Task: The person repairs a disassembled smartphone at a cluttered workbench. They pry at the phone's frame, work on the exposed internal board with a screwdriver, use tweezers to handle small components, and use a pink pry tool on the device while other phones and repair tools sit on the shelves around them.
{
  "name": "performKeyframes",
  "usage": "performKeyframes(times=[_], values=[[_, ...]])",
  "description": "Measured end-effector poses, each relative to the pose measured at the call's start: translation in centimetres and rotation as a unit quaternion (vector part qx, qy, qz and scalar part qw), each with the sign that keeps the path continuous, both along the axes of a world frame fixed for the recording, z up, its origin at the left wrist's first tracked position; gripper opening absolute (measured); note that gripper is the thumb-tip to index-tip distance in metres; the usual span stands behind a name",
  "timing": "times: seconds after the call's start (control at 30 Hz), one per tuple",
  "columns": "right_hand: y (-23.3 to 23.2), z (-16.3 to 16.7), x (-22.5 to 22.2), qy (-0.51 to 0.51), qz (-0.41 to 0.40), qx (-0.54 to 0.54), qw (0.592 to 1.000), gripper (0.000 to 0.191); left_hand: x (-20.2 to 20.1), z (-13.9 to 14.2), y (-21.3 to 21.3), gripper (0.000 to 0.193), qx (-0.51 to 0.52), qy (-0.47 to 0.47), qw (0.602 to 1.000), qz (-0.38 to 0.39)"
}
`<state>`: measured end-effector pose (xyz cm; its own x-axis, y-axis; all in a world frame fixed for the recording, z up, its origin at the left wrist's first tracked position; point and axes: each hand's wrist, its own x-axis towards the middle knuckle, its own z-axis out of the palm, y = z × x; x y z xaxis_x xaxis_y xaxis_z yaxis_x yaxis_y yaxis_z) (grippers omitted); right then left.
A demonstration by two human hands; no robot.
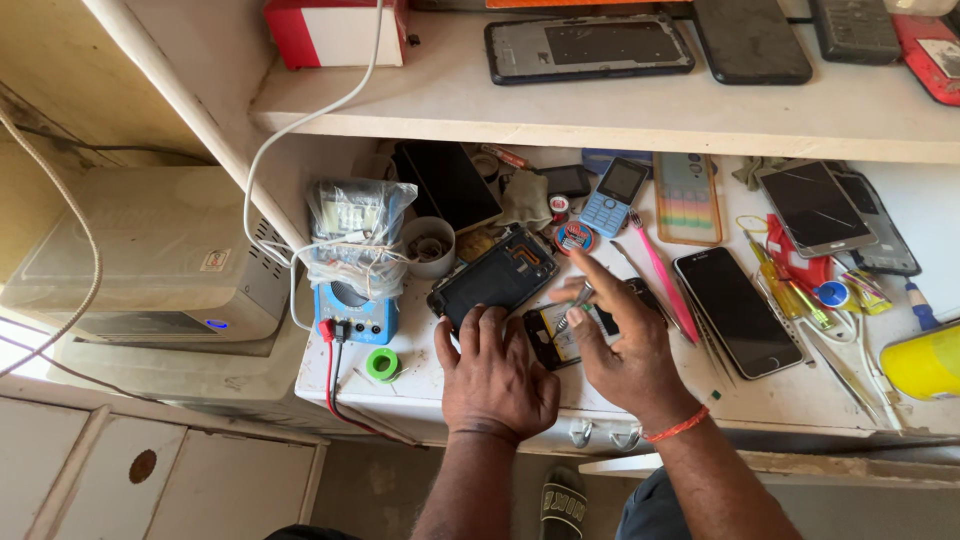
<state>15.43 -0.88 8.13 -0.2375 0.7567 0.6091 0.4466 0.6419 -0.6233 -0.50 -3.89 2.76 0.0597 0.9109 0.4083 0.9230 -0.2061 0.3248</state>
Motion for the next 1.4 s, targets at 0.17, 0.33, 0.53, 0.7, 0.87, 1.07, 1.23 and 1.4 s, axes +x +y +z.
performKeyframes(times=[0.17,0.33,0.53,0.7,0.87,1.07,1.23,1.4], values=[[0.1,-0.1,0.1,-0.013,-0.037,-0.026,0.999,0.059,0.1,-0.1,0.0,0.078,0.005,0.000,0.999,0.031],[-0.1,-0.2,0.1,0.066,0.039,-0.068,0.995,0.058,0.1,0.0,0.0,0.073,-0.013,-0.006,0.999,0.049],[0.2,-0.3,0.1,-0.004,-0.050,-0.070,0.996,0.057,0.1,0.3,0.0,0.079,0.007,-0.048,0.996,0.072],[0.1,-0.4,0.1,-0.005,-0.003,0.030,1.000,0.060,0.1,0.4,0.0,0.073,-0.023,-0.041,0.995,0.086],[0.0,-0.2,0.1,0.003,-0.020,-0.014,1.000,0.054,0.1,0.3,0.0,0.068,-0.022,-0.041,0.996,0.080],[0.0,0.0,0.1,-0.023,-0.040,0.034,0.998,0.057,0.1,0.5,0.0,0.068,-0.022,-0.037,0.997,0.059],[0.0,0.0,0.5,0.026,0.012,-0.013,0.999,0.056,0.0,0.7,-0.2,0.085,-0.004,-0.026,0.999,0.027],[0.1,-0.1,0.5,-0.006,-0.036,-0.018,0.999,0.053,-0.1,0.9,-0.2,0.091,-0.008,-0.012,1.000,0.024]])
